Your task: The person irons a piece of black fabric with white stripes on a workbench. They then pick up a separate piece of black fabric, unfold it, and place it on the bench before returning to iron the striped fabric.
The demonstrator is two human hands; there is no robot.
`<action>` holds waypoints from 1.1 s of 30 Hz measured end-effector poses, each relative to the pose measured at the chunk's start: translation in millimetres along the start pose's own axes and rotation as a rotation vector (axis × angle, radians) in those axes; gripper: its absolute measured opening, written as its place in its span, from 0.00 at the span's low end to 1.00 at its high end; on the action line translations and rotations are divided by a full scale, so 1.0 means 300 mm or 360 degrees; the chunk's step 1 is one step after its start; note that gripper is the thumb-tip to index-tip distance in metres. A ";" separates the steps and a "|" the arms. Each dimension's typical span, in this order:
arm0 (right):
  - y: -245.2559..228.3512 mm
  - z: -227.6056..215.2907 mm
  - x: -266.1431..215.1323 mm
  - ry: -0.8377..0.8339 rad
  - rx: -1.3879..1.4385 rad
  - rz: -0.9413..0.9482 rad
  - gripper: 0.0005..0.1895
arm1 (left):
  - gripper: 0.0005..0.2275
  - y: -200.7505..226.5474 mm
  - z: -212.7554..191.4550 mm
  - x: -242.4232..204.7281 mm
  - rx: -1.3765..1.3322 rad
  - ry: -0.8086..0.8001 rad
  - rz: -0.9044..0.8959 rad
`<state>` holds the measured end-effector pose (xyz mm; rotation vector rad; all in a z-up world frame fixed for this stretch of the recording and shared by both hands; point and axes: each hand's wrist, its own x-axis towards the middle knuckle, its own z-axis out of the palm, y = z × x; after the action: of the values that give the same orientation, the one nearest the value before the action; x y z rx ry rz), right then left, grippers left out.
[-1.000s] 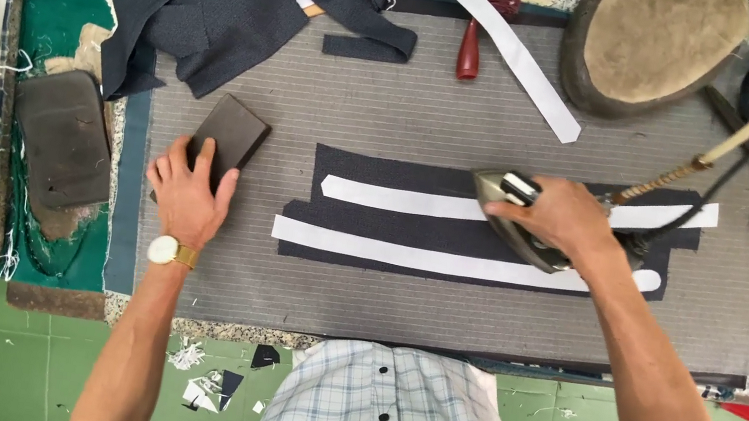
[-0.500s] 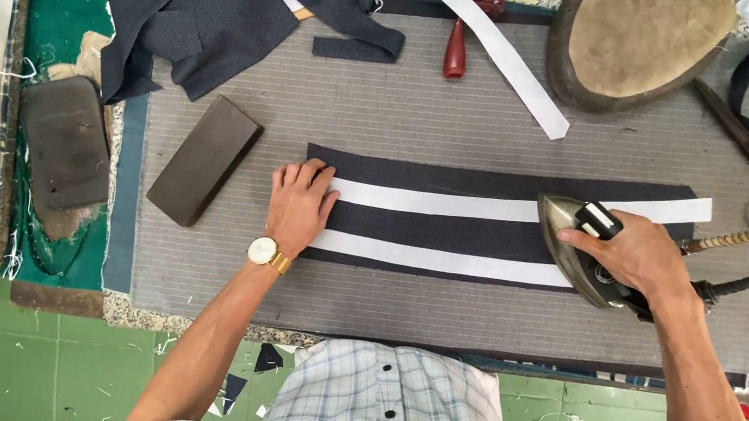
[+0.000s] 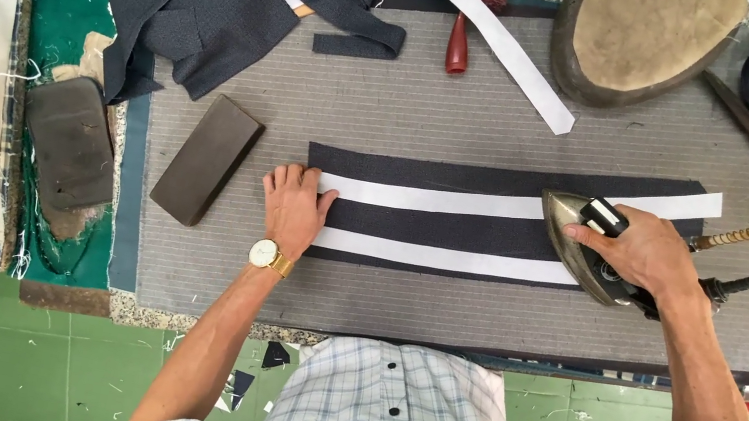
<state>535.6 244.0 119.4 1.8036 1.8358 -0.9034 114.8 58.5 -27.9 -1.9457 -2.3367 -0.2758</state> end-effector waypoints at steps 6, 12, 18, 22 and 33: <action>0.007 0.009 0.003 0.0050 -0.0046 -0.0027 0.35 | 0.16 0.006 0.028 -0.006 -0.0020 -0.0079 -0.0103; 0.003 0.010 -0.002 0.0072 0.0000 -0.0050 0.32 | 0.13 0.006 0.082 -0.026 -0.0192 -0.0099 -0.0253; -0.006 0.004 -0.006 0.0065 0.0045 -0.0018 0.31 | 0.13 0.036 0.040 -0.005 -0.0350 -0.0086 -0.0342; 0.004 0.013 0.002 0.0071 0.0019 -0.0043 0.32 | 0.17 0.062 -0.071 0.043 -0.0920 -0.0283 -0.0727; -0.013 0.004 -0.015 0.0077 0.0056 -0.0033 0.34 | 0.19 -0.029 0.011 0.051 -0.1423 -0.0155 -0.0977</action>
<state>532.0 240.1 122.2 1.8464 1.8825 -0.9124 103.5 72.6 -29.2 -1.3481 -3.1448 -1.5104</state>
